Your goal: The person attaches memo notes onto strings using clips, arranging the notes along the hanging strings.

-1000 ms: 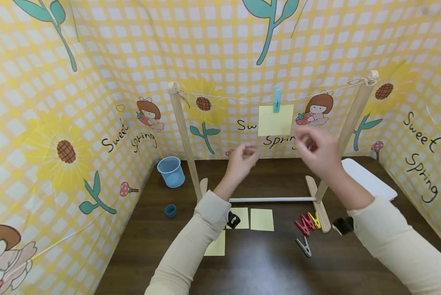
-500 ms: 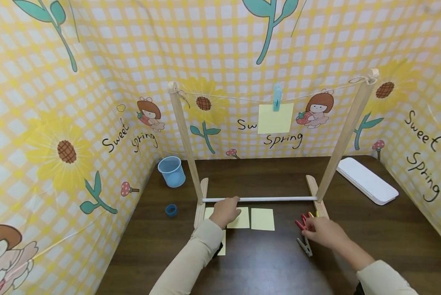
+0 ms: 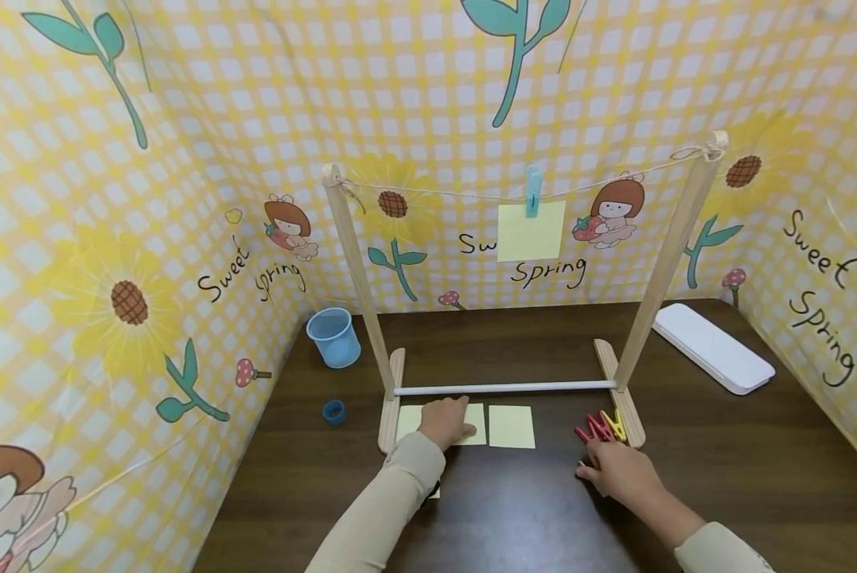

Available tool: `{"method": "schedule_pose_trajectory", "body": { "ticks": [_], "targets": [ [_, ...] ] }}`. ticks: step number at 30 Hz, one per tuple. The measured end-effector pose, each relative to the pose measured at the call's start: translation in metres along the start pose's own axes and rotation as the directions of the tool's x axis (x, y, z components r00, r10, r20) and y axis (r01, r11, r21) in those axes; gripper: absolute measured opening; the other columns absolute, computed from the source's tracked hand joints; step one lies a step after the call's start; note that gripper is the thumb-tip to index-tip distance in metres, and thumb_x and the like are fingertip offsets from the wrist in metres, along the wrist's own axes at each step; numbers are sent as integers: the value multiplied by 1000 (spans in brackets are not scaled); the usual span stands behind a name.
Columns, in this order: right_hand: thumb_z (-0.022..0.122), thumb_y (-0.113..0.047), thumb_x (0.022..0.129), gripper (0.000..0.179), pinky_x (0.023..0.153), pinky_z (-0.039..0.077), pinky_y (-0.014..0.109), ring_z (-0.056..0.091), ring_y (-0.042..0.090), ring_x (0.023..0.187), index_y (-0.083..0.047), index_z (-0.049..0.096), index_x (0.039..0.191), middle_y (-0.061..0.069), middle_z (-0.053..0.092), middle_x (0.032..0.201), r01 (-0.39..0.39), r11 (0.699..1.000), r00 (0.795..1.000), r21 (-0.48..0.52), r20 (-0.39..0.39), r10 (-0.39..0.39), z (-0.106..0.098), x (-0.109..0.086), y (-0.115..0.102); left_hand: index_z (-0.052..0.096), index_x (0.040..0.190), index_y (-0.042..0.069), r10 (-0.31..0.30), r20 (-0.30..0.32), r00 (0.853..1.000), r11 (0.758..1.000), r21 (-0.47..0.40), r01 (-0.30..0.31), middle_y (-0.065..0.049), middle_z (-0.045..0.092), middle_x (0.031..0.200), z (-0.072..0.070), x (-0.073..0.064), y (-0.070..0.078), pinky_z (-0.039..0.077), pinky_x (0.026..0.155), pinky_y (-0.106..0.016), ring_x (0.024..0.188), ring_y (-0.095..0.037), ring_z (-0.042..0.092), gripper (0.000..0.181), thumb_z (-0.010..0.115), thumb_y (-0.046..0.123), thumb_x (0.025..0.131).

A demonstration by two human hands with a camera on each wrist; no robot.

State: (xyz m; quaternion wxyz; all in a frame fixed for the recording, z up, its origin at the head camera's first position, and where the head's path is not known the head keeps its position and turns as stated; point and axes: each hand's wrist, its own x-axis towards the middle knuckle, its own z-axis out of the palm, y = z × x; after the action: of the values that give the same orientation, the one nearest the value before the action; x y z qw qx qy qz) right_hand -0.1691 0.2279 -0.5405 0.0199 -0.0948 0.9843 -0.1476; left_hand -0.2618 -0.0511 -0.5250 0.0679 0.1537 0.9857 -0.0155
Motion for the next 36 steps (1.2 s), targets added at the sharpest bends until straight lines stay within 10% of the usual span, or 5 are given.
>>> {"method": "schedule_pose_trajectory", "body": {
  "ticks": [13,25,28,31,36],
  "targets": [
    [77,-27,74,42,43,28,28,35,11,48,-16,38,64,-6,35,55,9,999,999,34,-33,-8,2,-1,0,58,100,13,33,-105,994,997,-59,-39,-12,52,95,12,-4,-3,47,61,-38,79,-29,53,42,71,46,77],
    [72,-21,79,37,53,46,39,57,19,62,-4,59,109,3,58,71,19,988,1000,153,20,-23,-7,1,-2,49,89,14,49,-378,925,978,-169,-121,-1,60,76,18,-9,0,30,61,-33,67,-21,50,41,82,28,68],
    [66,-17,84,33,56,46,33,56,14,63,4,61,110,3,59,72,95,957,992,274,51,-114,-17,4,-2,52,88,14,5,-324,946,886,-437,-154,0,61,78,11,-9,-2,36,61,-32,65,-17,50,33,79,13,69],
    [62,-12,86,19,57,45,28,53,10,65,4,65,95,0,60,71,148,901,981,407,54,-185,-30,5,-2,56,90,13,-30,-197,980,707,-697,-118,-4,61,82,-1,-8,-5,44,60,-31,69,-17,53,31,78,5,69],
    [61,-11,86,19,52,46,26,54,8,63,6,64,95,2,63,76,129,784,978,608,54,-202,-51,9,-4,62,104,11,-91,-113,989,528,-848,-48,-11,59,104,-23,-6,-13,49,66,-33,86,-24,54,41,82,6,68]
  ]
}}
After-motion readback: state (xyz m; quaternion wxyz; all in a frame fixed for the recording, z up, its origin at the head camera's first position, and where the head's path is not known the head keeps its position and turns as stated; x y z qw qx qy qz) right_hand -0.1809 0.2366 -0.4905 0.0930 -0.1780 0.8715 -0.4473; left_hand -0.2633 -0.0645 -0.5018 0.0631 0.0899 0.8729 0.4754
